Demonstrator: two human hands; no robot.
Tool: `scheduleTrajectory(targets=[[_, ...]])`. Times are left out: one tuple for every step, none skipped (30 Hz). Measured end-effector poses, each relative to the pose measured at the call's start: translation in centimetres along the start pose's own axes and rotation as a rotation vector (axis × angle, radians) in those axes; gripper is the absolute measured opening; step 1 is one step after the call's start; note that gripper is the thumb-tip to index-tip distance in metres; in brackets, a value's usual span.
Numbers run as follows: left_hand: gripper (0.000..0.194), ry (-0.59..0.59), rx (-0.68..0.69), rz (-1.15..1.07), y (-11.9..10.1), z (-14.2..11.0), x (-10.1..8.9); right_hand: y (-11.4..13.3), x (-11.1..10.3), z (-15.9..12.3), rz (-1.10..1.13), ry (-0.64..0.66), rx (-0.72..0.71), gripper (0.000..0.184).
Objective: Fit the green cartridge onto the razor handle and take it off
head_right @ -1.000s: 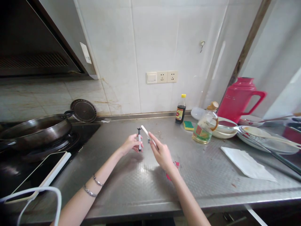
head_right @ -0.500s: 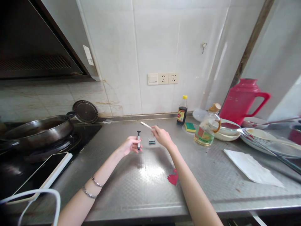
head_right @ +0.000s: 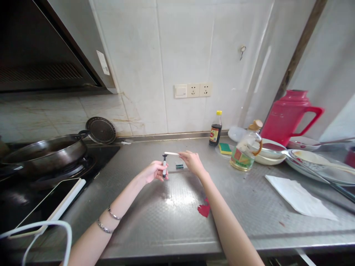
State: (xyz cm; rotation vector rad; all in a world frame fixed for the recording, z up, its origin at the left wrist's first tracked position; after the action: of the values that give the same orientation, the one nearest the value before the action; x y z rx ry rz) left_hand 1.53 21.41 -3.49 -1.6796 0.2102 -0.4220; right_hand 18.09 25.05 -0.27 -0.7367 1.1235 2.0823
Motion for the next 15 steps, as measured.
scheduleTrajectory(targets=[[0.013, 0.004, -0.002, 0.006, 0.10, 0.02, -0.03, -0.01, 0.01, -0.01, -0.008, 0.001, 0.001, 0.030], [0.013, 0.008, -0.005, 0.012, 0.20, 0.05, -0.07, 0.03, 0.03, -0.01, -0.014, 0.004, -0.001, 0.031], [0.014, 0.011, -0.008, 0.014, 0.29, 0.08, -0.11, 0.10, 0.04, -0.01, -0.020, 0.007, -0.005, 0.031], [0.014, 0.014, -0.010, 0.016, 0.37, 0.11, -0.16, 0.19, 0.05, -0.01, -0.028, 0.009, -0.009, 0.031], [0.014, 0.016, -0.012, 0.016, 0.44, 0.15, -0.20, 0.27, 0.05, -0.01, -0.039, 0.010, -0.012, 0.031], [0.014, 0.018, -0.013, 0.017, 0.50, 0.19, -0.24, 0.33, 0.02, -0.01, -0.057, 0.006, -0.013, 0.032], [0.013, 0.020, -0.015, 0.019, 0.56, 0.23, -0.29, 0.36, -0.03, -0.01, -0.081, -0.005, -0.009, 0.032], [0.013, 0.022, -0.016, 0.021, 0.61, 0.27, -0.33, 0.34, -0.14, 0.00, -0.109, -0.025, -0.002, 0.031], [0.013, 0.024, -0.019, 0.024, 0.67, 0.30, -0.36, 0.30, -0.27, 0.01, -0.137, -0.052, 0.008, 0.031], [0.013, 0.027, -0.023, 0.027, 0.72, 0.33, -0.38, 0.23, -0.42, 0.02, -0.161, -0.081, 0.018, 0.030], [0.014, 0.029, -0.025, 0.029, 0.77, 0.36, -0.39, 0.14, -0.57, 0.03, -0.175, -0.110, 0.030, 0.029], [0.015, 0.030, -0.027, 0.031, 0.79, 0.37, -0.39, 0.07, -0.66, 0.04, -0.178, -0.130, 0.037, 0.029], [0.016, 0.033, -0.026, 0.032, 0.79, 0.38, -0.36, 0.03, -0.69, 0.05, -0.170, -0.138, 0.039, 0.029], [0.017, 0.037, -0.024, 0.032, 0.78, 0.38, -0.31, 0.03, -0.64, 0.06, -0.155, -0.135, 0.034, 0.029], [0.018, 0.039, -0.022, 0.032, 0.76, 0.37, -0.26, 0.06, -0.55, 0.07, -0.139, -0.125, 0.025, 0.029]])
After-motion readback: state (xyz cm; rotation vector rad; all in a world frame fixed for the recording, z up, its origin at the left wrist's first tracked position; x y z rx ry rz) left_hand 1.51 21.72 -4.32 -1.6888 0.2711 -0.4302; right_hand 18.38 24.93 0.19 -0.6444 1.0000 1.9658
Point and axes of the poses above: each hand's wrist, its own z-axis towards the middle knuckle, its own x-axis out of the palm, y = z × x, the point moved 7 cm from there along z, towards the middle knuckle, and after that the axes turned 12 degrees about x, right-handed, at the moved point
